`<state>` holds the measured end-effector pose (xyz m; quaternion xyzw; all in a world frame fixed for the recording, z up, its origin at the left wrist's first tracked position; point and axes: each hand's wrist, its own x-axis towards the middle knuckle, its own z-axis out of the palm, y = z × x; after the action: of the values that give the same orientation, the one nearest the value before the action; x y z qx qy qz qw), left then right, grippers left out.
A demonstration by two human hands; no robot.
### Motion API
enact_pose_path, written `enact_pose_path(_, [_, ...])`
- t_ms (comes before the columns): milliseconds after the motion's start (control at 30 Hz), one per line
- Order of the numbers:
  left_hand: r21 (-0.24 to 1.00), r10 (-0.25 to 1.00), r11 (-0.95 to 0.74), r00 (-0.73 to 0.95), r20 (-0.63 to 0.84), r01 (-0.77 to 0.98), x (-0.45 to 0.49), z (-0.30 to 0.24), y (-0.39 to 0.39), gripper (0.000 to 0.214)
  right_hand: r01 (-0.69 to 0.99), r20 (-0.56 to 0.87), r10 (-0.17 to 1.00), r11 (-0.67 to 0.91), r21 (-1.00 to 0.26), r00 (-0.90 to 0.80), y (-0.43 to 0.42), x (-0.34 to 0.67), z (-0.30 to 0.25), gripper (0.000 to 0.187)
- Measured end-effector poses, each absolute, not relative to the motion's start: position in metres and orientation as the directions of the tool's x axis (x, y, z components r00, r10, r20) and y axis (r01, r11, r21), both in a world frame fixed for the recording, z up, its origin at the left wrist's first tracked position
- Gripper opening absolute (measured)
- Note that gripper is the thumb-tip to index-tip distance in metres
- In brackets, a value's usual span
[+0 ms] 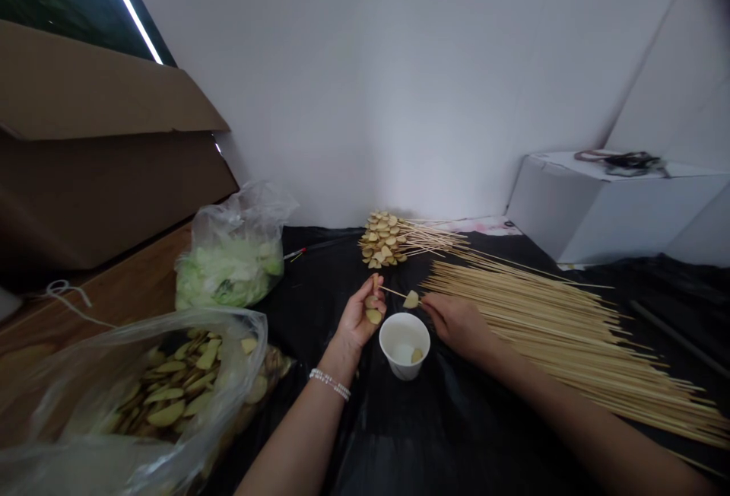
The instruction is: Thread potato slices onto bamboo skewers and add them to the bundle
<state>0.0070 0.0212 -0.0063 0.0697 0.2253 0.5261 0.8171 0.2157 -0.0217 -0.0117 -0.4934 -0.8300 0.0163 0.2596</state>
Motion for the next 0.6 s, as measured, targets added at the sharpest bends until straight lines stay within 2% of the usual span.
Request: enact_pose_path(600, [0.411,0.890,0.440,0.326,-0.319,-0.799,0.0123,-0.0053,0.0193,0.012,0.812,0.358,0.844,0.507,-0.289,-0.399,-0.0237,0.2116,-0.0128,0.028])
